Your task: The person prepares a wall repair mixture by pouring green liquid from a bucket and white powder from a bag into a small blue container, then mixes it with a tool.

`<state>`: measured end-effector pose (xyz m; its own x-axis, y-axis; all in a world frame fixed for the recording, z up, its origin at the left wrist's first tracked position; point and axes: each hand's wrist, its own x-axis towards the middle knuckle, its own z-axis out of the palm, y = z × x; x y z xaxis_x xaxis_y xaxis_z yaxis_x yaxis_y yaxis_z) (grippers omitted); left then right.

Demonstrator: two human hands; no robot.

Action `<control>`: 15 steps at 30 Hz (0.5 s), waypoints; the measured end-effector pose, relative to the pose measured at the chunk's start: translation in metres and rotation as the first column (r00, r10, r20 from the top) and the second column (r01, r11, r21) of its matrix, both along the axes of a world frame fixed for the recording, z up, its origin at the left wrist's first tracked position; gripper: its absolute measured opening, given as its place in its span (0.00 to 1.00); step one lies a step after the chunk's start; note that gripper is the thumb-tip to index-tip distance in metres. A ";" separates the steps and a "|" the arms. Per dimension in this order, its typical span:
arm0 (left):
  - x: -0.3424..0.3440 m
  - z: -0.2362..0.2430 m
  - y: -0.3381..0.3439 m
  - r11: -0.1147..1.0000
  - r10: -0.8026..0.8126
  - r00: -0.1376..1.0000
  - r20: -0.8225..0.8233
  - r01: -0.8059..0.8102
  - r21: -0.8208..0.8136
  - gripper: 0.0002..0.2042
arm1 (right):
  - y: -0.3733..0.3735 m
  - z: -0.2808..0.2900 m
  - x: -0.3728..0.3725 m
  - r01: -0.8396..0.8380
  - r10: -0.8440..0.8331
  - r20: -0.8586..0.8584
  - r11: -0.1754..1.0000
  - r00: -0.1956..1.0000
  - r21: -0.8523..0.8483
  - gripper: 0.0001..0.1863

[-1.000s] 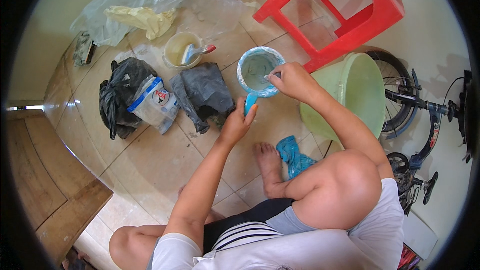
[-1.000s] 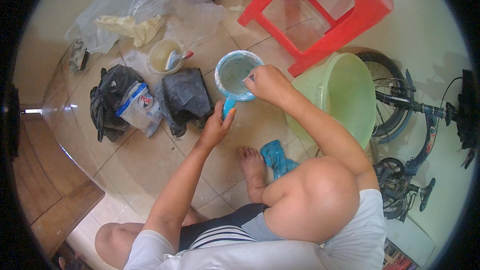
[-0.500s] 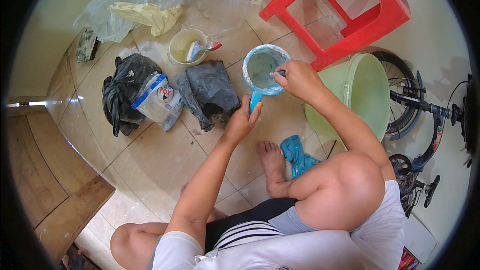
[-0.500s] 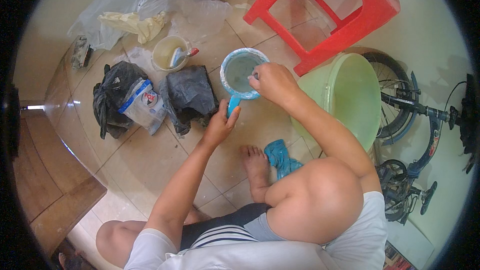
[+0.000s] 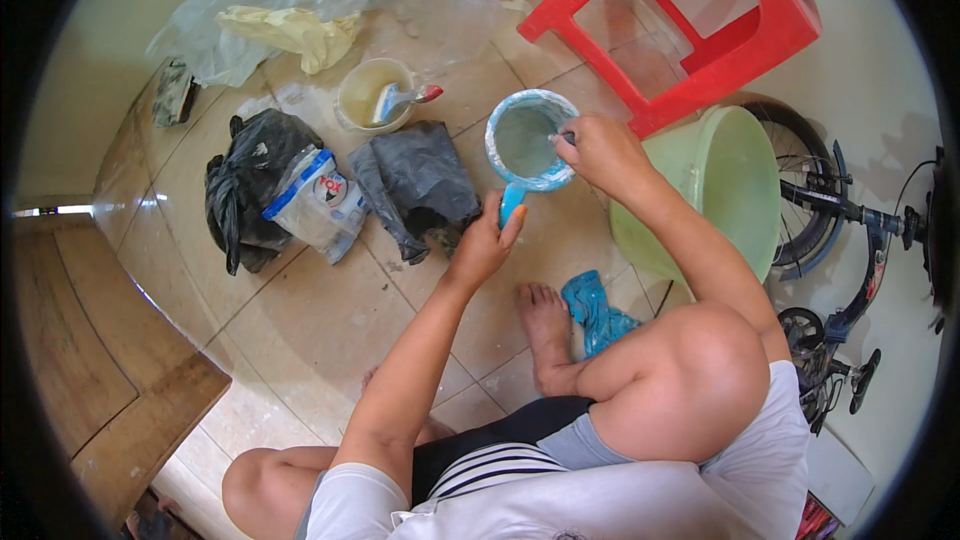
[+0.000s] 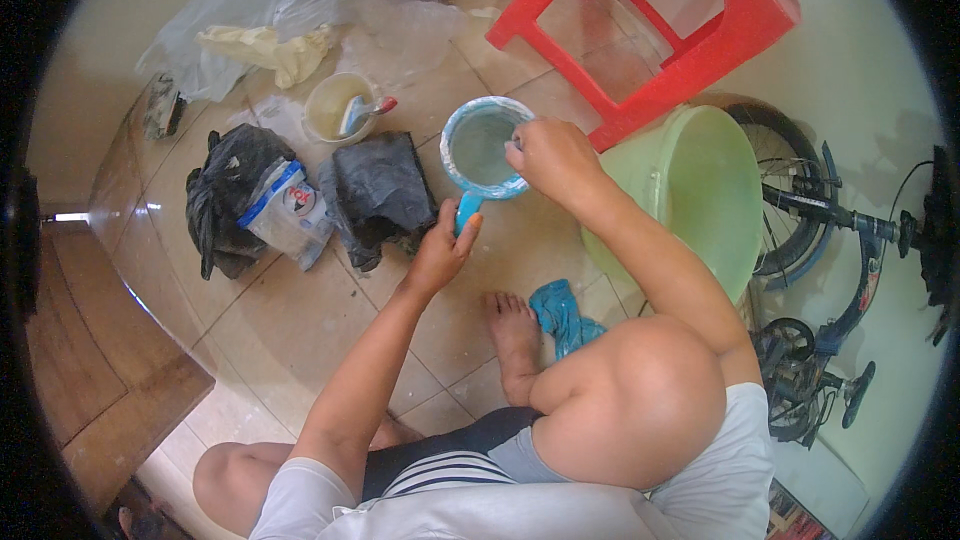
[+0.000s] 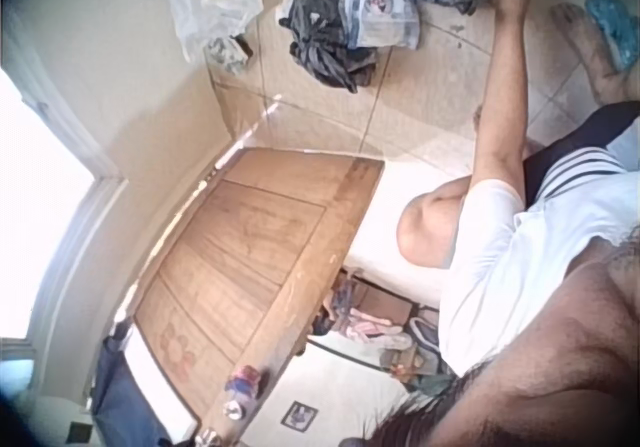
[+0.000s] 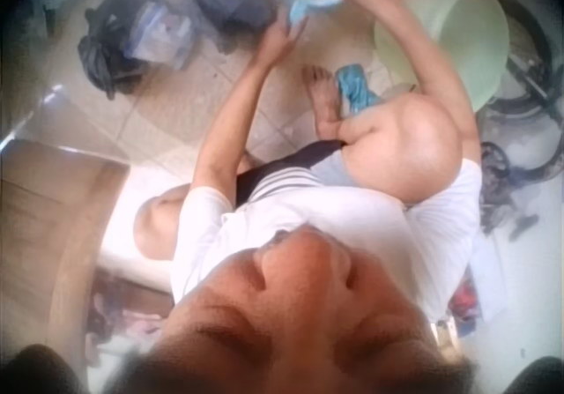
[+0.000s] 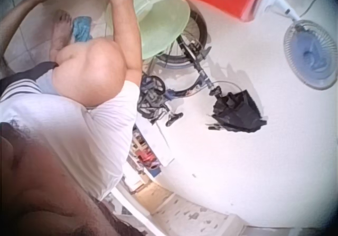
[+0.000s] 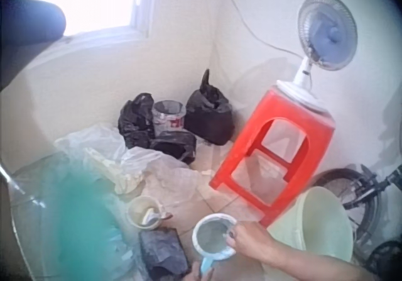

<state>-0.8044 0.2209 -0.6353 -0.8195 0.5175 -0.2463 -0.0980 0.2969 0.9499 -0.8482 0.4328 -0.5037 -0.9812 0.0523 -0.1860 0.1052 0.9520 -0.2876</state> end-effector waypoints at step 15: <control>-0.002 0.001 0.000 1.000 0.005 1.000 -0.005 -0.005 0.030 0.19 | -0.001 0.002 -0.002 -0.286 0.311 -0.119 0.939 0.943 0.193 0.07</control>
